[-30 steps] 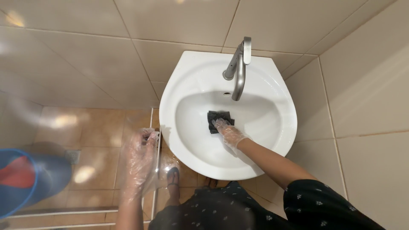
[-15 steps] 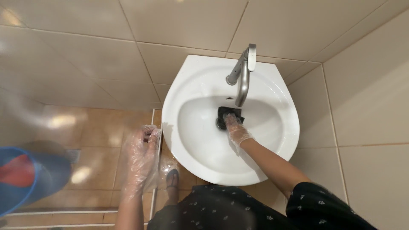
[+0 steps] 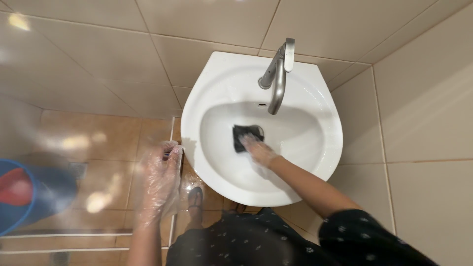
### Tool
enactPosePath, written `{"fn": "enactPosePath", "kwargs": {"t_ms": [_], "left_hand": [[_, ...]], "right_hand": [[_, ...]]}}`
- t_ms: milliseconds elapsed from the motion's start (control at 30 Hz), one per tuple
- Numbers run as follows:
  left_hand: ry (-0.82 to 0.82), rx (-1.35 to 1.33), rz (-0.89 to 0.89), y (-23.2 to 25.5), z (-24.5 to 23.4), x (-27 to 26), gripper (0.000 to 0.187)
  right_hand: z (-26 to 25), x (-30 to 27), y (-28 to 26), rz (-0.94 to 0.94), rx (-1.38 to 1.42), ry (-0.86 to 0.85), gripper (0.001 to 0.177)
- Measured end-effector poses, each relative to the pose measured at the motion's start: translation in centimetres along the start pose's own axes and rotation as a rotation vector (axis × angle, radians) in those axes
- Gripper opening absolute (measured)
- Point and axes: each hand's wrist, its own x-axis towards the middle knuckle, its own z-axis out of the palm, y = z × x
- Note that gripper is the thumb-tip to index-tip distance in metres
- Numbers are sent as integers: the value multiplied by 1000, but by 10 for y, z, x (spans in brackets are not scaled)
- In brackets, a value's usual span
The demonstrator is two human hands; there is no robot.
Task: The person walks into the bathroom, puts on plastic gloves, and cleans a white pedestal sink. They apply a blue cleaning liquid to the sink basin and scrub it with a dark sponge, then rinse the sponge under running water.
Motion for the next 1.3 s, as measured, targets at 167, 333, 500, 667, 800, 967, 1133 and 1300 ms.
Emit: {"fn": "enactPosePath", "kwargs": {"t_ms": [167, 333, 500, 667, 800, 967, 1133, 1300], "left_hand": [[18, 45, 6, 5, -7, 2, 21], [5, 55, -42, 6, -7, -1, 22], [43, 50, 63, 2, -7, 2, 19], [9, 64, -1, 10, 1, 2, 18], [48, 63, 83, 8, 1, 3, 16], [19, 3, 60, 11, 6, 2, 15], [32, -15, 91, 25, 0, -6, 14], [-62, -1, -12, 24, 3, -6, 18]], "right_hand": [[-25, -26, 4, 61, -51, -45, 64], [-50, -37, -51, -197, 56, -60, 86], [-40, -5, -36, -21, 24, -14, 66], [7, -3, -46, -163, -98, -81, 72], [14, 12, -4, 23, 247, 49, 54], [12, 11, -26, -106, -129, 60, 64], [-3, -11, 25, 6, -163, -73, 65], [26, -12, -8, -307, -80, 179, 64]]}}
